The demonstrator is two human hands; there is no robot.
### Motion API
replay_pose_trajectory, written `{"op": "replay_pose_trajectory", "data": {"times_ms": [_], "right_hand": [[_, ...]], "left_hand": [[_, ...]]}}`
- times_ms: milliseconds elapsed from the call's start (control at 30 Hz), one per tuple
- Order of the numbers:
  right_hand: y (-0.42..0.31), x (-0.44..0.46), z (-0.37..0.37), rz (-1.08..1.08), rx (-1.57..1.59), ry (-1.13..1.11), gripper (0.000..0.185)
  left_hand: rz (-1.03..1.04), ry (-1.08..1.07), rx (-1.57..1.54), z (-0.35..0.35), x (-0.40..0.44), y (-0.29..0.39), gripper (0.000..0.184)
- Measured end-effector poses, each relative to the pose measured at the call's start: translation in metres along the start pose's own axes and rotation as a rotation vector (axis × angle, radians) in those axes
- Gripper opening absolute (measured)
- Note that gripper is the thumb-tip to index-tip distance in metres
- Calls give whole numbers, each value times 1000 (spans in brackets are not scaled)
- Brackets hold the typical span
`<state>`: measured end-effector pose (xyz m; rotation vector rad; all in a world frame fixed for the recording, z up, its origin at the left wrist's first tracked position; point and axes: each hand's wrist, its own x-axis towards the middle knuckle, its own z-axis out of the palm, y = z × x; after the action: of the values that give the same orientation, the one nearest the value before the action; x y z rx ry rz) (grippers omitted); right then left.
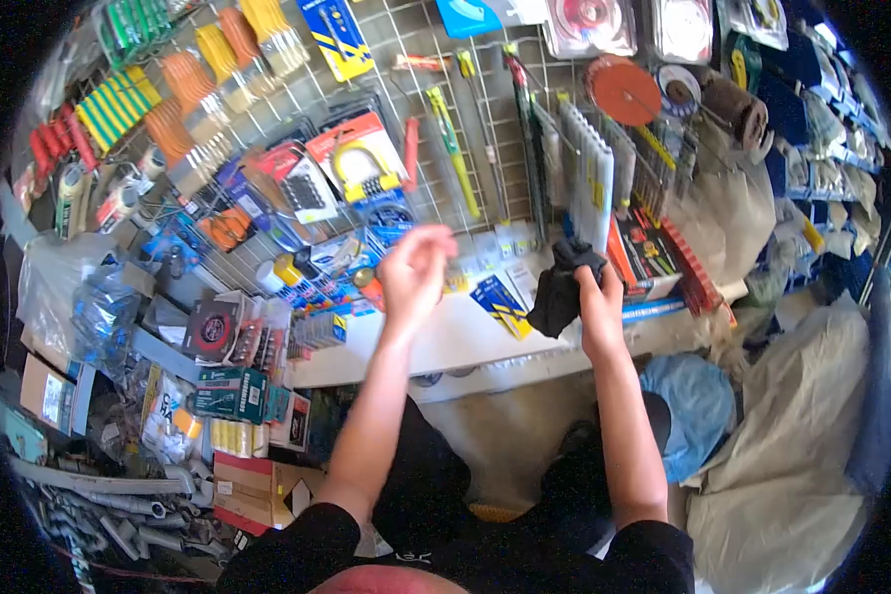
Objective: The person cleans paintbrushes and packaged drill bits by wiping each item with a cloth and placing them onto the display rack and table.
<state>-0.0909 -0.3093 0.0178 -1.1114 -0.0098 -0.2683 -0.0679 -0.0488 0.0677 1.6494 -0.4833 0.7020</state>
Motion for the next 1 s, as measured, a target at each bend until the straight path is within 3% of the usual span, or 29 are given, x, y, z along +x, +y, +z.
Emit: {"op": "replay_pose_trajectory", "data": {"times_ms": [67,133,200,267,333,433,600,733,800,867,933,1000], "right_hand": [[11,6,-1,-29,-41,-32,33],[4,1,12,20,29,-16,25],[4,0,18,-16,43,-61,26],[-3,-7,25,-1,-2,-37,25],[-1,-8,27,-12,37,-63,24],[-7,-11,28,10,5,-76,23],[4,-7,18,4,-9,-59,23],[1,-8,15,13,33,-68,23],[1,-7,15,-3,25,-82,24],[-2,-8,18,7,30,-90,24],[-1,-7,19,16,33,-97,24],[4,-6,18,18,20,-126,24]], "left_hand": [[223,115,104,-21,59,52,12],[401,254,284,-45,124,96,14],[291,271,369,-63,191,109,20],[255,236,630,-74,240,120,46],[241,299,868,-68,262,140,57],[257,384,1052,-63,297,121,53],[151,338,1116,-69,311,102,52],[181,299,748,-71,316,84,38],[140,287,222,-72,317,79,30],[103,294,53,-60,286,117,25],[-31,-7,-380,-62,278,128,28],[-63,-62,-430,-71,282,123,34]]}}
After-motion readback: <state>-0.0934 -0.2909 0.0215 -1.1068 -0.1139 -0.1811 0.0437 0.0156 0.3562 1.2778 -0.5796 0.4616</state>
